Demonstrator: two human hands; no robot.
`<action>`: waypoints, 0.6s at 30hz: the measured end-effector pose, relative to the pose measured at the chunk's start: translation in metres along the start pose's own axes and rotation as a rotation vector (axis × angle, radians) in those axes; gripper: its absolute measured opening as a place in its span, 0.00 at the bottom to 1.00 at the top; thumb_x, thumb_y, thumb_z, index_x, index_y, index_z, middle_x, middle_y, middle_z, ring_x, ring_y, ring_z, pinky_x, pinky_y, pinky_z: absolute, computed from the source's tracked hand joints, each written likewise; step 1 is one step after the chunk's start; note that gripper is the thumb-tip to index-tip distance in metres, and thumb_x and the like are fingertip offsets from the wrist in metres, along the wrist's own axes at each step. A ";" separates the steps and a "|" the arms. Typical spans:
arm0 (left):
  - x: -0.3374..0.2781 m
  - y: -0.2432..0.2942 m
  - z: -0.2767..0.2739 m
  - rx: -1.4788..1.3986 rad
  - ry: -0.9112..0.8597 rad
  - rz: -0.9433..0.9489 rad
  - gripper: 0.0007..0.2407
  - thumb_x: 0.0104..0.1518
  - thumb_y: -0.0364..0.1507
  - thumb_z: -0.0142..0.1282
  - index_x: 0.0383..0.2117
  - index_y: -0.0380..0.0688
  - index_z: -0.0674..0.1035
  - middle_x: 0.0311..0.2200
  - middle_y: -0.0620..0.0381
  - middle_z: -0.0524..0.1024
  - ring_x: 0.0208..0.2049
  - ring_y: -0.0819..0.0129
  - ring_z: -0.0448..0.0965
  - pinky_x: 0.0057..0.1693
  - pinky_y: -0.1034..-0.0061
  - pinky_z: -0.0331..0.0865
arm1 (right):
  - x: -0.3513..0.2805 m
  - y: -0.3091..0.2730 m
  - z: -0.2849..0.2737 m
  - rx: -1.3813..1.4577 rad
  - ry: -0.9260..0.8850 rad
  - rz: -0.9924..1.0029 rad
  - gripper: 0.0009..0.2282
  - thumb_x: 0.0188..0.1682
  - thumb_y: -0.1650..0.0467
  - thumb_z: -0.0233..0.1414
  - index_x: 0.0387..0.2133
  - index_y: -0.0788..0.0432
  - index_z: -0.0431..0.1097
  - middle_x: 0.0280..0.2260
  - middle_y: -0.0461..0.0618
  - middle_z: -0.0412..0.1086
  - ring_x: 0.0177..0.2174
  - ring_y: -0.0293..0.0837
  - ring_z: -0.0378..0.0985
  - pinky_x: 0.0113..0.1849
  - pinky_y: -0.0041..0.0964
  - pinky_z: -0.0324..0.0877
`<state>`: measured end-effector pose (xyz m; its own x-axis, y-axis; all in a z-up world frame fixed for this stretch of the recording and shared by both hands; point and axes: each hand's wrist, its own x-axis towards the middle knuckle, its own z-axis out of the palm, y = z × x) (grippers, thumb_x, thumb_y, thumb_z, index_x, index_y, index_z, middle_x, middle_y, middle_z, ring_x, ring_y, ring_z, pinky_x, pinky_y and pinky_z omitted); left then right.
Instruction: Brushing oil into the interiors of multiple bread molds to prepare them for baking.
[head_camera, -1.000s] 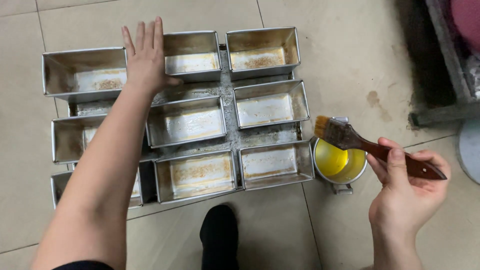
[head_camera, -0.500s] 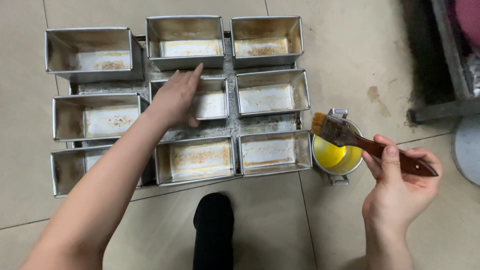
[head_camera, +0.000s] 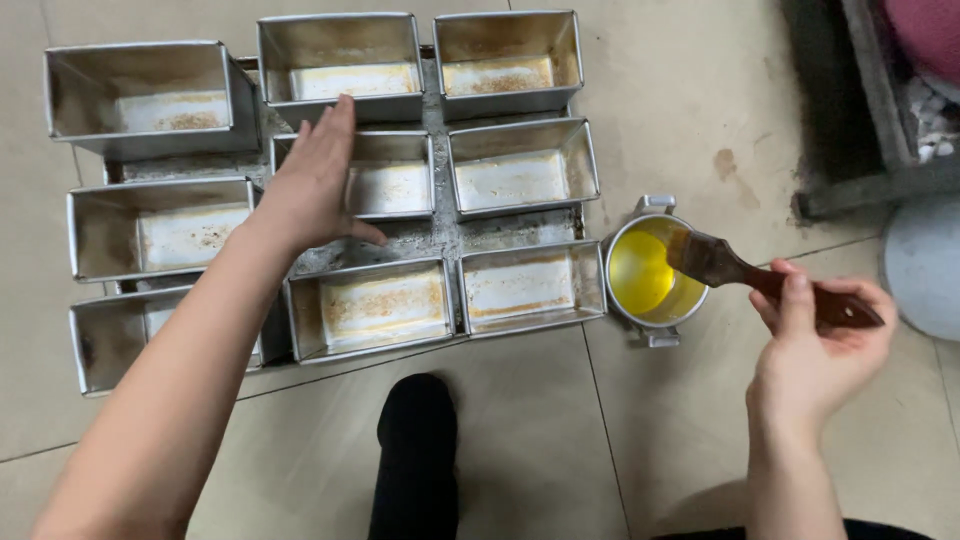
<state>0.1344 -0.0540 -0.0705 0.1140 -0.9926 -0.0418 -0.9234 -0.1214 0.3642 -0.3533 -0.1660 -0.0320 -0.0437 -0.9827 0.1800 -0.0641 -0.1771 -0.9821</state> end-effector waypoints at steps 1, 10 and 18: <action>-0.005 -0.001 0.005 -0.012 -0.005 0.013 0.69 0.19 0.48 0.81 0.67 0.26 0.40 0.68 0.29 0.49 0.70 0.44 0.49 0.71 0.56 0.43 | 0.003 0.015 -0.001 -0.015 0.011 -0.002 0.10 0.65 0.81 0.51 0.50 0.60 0.56 0.48 0.61 0.73 0.49 0.50 0.82 0.46 0.39 0.83; -0.044 0.006 0.009 0.003 0.203 -0.103 0.63 0.32 0.53 0.73 0.72 0.29 0.44 0.74 0.32 0.47 0.76 0.39 0.43 0.72 0.40 0.26 | 0.011 0.125 0.004 -0.213 -0.198 0.050 0.09 0.56 0.80 0.56 0.45 0.61 0.63 0.40 0.51 0.73 0.40 0.38 0.78 0.41 0.30 0.75; -0.173 0.005 0.013 -0.023 0.565 -0.404 0.34 0.69 0.33 0.61 0.72 0.30 0.51 0.71 0.37 0.54 0.75 0.41 0.53 0.77 0.45 0.34 | 0.009 0.117 0.012 -0.256 -0.360 -0.025 0.07 0.56 0.81 0.53 0.43 0.63 0.65 0.40 0.51 0.75 0.42 0.38 0.79 0.47 0.30 0.73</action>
<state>0.1055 0.1170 -0.0734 0.6263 -0.7152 0.3103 -0.7611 -0.4746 0.4421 -0.3492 -0.1962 -0.1461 0.3085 -0.9425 0.1287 -0.3078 -0.2269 -0.9240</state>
